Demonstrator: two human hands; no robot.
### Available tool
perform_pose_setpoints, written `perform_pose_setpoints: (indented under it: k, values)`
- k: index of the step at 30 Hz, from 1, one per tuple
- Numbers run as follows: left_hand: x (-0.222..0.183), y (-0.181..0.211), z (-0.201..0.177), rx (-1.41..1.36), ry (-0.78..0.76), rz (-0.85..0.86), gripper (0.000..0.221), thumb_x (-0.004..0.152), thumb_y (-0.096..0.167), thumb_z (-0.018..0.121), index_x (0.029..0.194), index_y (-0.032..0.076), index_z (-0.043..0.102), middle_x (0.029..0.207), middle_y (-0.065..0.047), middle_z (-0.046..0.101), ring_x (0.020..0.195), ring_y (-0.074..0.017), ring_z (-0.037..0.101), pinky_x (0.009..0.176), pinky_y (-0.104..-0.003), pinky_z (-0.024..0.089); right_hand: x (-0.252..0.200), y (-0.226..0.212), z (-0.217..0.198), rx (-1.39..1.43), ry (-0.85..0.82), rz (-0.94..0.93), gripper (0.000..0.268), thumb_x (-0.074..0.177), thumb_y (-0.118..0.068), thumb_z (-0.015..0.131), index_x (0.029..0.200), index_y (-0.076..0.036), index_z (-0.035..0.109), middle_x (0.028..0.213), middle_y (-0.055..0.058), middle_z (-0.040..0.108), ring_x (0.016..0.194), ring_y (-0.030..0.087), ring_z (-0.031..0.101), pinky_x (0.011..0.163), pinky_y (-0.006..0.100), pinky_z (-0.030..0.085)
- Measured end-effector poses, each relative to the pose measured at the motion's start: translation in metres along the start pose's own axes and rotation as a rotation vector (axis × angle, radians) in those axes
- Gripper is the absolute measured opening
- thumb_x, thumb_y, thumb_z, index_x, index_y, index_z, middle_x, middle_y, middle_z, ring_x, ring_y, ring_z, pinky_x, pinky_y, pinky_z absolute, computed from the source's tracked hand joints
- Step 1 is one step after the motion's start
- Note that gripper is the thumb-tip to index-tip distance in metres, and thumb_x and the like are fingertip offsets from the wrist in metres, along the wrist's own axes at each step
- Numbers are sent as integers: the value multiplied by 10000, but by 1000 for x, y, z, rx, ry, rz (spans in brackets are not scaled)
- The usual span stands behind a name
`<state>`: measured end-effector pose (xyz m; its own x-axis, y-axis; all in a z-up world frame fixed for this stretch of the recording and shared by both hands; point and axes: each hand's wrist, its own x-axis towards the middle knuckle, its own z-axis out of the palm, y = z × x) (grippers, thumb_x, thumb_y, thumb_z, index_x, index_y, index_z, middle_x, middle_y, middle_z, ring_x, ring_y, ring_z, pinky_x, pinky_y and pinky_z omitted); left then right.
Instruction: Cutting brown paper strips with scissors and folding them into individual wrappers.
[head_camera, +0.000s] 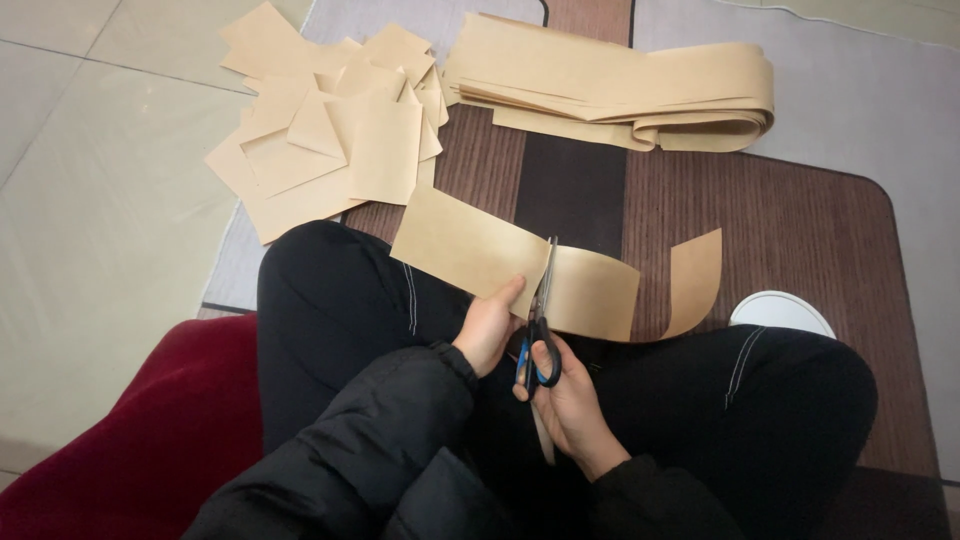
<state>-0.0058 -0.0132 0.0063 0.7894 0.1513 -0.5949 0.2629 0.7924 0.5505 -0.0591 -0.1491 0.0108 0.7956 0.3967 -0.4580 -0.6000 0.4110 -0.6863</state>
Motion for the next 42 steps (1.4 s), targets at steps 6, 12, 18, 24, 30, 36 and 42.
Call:
perform_pose_setpoints:
  k: [6,12,18,24,30,36,42]
  values:
    - [4,-2,-3,-16,-27,17,515,986,182,600,1491,82,570,1458,-75,670,1279,-247,653,1076,-401,535,2,3,-4,3,26,-1,403,1010,-255,652,1316,-2,586,853,70,529,686,155,525,519,284,465]
    - [3,0,-1,-17,1,-20,493,998,189,589,1487,128,579,1452,-47,678,1220,-235,674,994,-406,568,-1,-1,-3,7,2,31,440,1012,-263,642,1379,-29,585,916,68,560,704,134,520,518,257,464]
    - [0,4,2,-1,27,-10,497,984,191,606,1468,78,591,1459,-68,676,1263,-252,663,1011,-429,574,5,8,-8,-10,55,2,487,999,-239,656,1421,-13,570,858,63,539,664,134,506,478,253,421]
    - [25,-7,-12,-111,40,84,557,930,134,680,1476,94,581,1456,-78,679,1257,-226,668,1052,-362,540,21,36,-26,-66,92,-5,458,981,-137,670,1421,-30,594,757,69,486,575,169,470,414,293,400]
    - [76,50,-18,-233,31,337,583,918,37,675,1487,82,558,1475,-117,656,1269,-244,658,1108,-385,533,13,41,-18,-209,8,10,557,952,8,684,1492,33,550,1006,146,604,515,140,454,389,274,438]
    - [150,141,-31,-265,150,398,543,839,-59,705,1376,-4,643,1304,-152,739,1101,-269,729,953,-378,609,12,17,-1,-187,142,177,659,940,-150,703,1569,-81,516,861,122,542,561,207,533,524,333,487]
    - [134,192,-10,-229,230,435,447,820,-183,593,1262,-225,545,1161,-348,711,887,-459,748,727,-575,693,41,27,-1,-284,237,98,761,883,-130,776,1581,-54,483,1027,189,651,658,217,634,501,330,581]
